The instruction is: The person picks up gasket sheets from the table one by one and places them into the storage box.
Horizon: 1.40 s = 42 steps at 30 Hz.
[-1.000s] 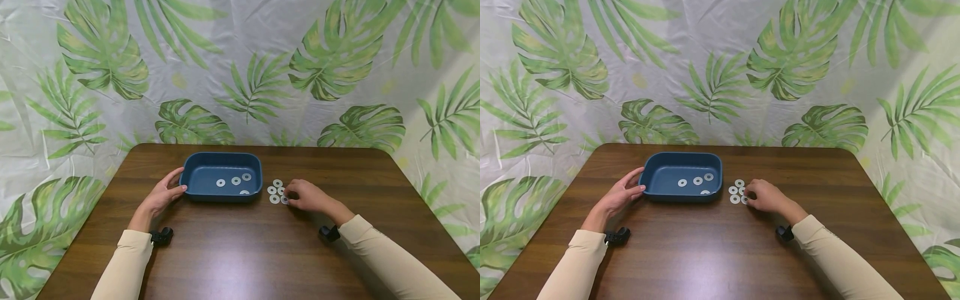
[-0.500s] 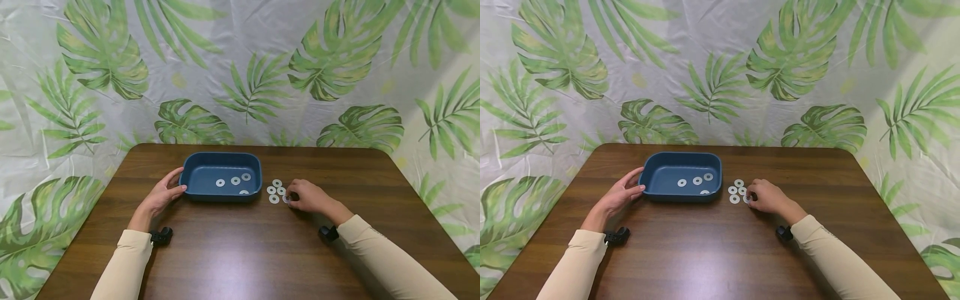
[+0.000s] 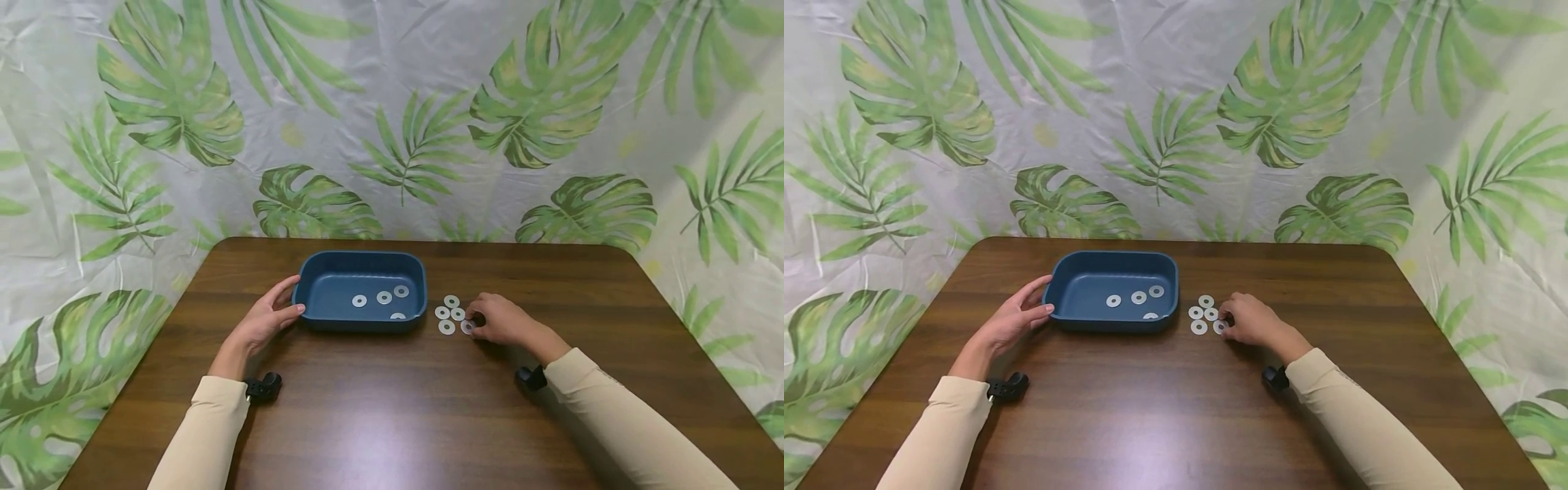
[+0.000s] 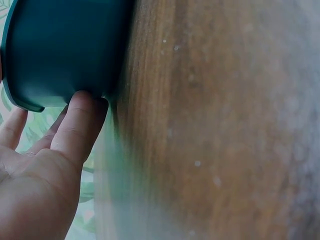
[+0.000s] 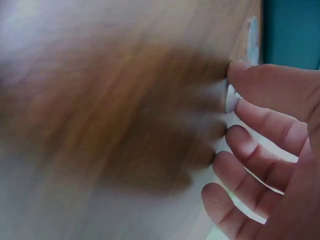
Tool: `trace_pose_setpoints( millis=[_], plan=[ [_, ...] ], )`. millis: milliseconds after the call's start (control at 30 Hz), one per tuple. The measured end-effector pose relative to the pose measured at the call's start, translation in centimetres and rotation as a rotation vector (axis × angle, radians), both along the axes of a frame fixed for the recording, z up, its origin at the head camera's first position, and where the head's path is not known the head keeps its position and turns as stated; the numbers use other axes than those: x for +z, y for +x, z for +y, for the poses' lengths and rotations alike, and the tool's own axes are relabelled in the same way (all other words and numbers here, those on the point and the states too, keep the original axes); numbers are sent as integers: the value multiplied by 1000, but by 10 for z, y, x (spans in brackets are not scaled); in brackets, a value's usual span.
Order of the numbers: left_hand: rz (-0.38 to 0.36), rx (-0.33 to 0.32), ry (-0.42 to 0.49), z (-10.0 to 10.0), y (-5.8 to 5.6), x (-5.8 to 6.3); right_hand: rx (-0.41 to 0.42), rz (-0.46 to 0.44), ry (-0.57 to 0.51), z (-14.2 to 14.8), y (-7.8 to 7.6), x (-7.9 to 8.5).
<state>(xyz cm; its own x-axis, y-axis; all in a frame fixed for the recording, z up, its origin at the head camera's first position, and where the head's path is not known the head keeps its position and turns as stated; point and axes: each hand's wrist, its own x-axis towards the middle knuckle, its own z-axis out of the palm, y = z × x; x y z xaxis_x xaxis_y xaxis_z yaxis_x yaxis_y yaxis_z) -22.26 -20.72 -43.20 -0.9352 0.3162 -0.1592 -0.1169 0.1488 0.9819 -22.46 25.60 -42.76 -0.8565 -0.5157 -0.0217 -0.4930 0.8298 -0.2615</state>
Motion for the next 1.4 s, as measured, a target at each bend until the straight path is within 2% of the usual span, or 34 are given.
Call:
trace_pose_setpoints(
  millis=[200, 467, 567, 767, 867, 1167, 1400],
  plan=[
    [2, 6, 3, 0, -1, 0, -12, -57, -14, -2, -6, 1],
    [2, 1, 2, 1, -2, 0, -23, -104, -144, -1, -1, -3],
    [2, 0, 6, 1, -2, 0, -1, -117, -154, 2, -2, -4],
    [5, 1, 6, 1, -1, -1, 26, -233, -163, 7, -6, -4],
    [3, 3, 7, 0, -1, -1, 35, -260, -177, 8, -7, -4],
    [-4, -4, 13, 0, 0, 0, 93, -270, -185, 12, -5, -4],
    [-5, -2, 9, 0, 0, -1, 95, -270, -188, 12, -6, -5]
  ],
)
